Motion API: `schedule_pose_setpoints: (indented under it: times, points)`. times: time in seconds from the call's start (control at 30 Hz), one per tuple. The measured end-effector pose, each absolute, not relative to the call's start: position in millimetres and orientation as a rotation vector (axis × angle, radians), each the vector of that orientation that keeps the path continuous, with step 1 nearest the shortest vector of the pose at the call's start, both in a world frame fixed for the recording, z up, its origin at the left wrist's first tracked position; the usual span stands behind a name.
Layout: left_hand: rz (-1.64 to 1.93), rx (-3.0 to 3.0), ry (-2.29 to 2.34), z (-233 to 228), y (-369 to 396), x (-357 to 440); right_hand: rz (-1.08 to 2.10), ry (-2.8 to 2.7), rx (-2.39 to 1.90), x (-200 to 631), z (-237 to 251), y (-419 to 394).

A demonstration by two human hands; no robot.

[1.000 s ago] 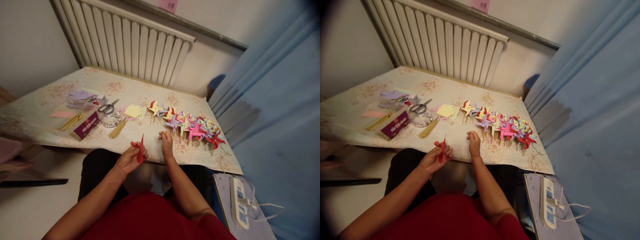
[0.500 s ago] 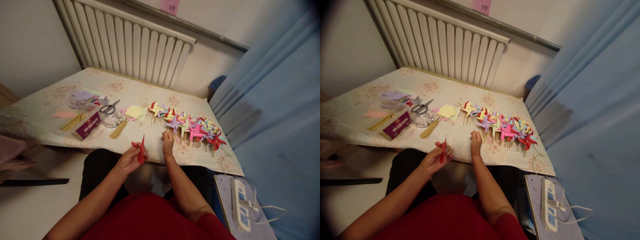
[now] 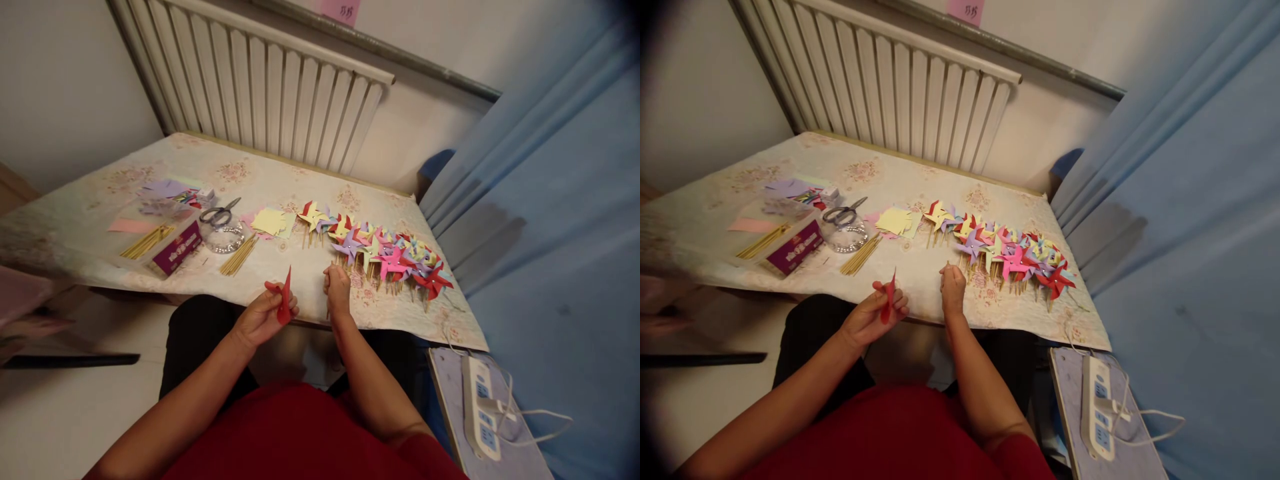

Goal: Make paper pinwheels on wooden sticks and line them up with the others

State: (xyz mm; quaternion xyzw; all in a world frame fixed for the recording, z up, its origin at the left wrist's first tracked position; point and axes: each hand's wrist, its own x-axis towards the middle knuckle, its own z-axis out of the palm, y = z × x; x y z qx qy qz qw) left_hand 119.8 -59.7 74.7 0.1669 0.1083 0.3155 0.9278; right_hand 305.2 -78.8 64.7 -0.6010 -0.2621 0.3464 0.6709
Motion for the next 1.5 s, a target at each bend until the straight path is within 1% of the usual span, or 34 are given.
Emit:
schedule_pose_setpoints:
  times: [0.2, 0.3, 0.6, 0.97, 1.3, 1.5]
  points:
    - [0.645, 0.356, 0.230, 69.8, -56.6, 126.1, 0.929, -0.504, -1.270, 292.2, 77.9, -90.4]
    - [0.652, 0.368, 0.231, 68.7, -53.4, 133.1, 0.998, -0.550, -1.220, 284.5, 89.6, -100.0]
    - [0.638, 0.484, 0.215, 71.2, -42.8, 153.0, 0.963, -0.646, -1.252, 262.5, 121.4, -124.0]
    - [0.607, 0.428, 0.182, 87.6, -47.4, 160.0, 1.005, -0.671, -1.212, 249.1, 127.4, -135.1]
    - [0.557, 0.500, 0.152, 77.2, -44.5, 156.8, 1.054, -0.672, -1.175, 238.3, 129.2, -139.9]
    - [0.559, 0.421, 0.175, 78.1, -45.3, 156.9, 1.079, -0.652, -1.181, 233.7, 131.0, -141.7]
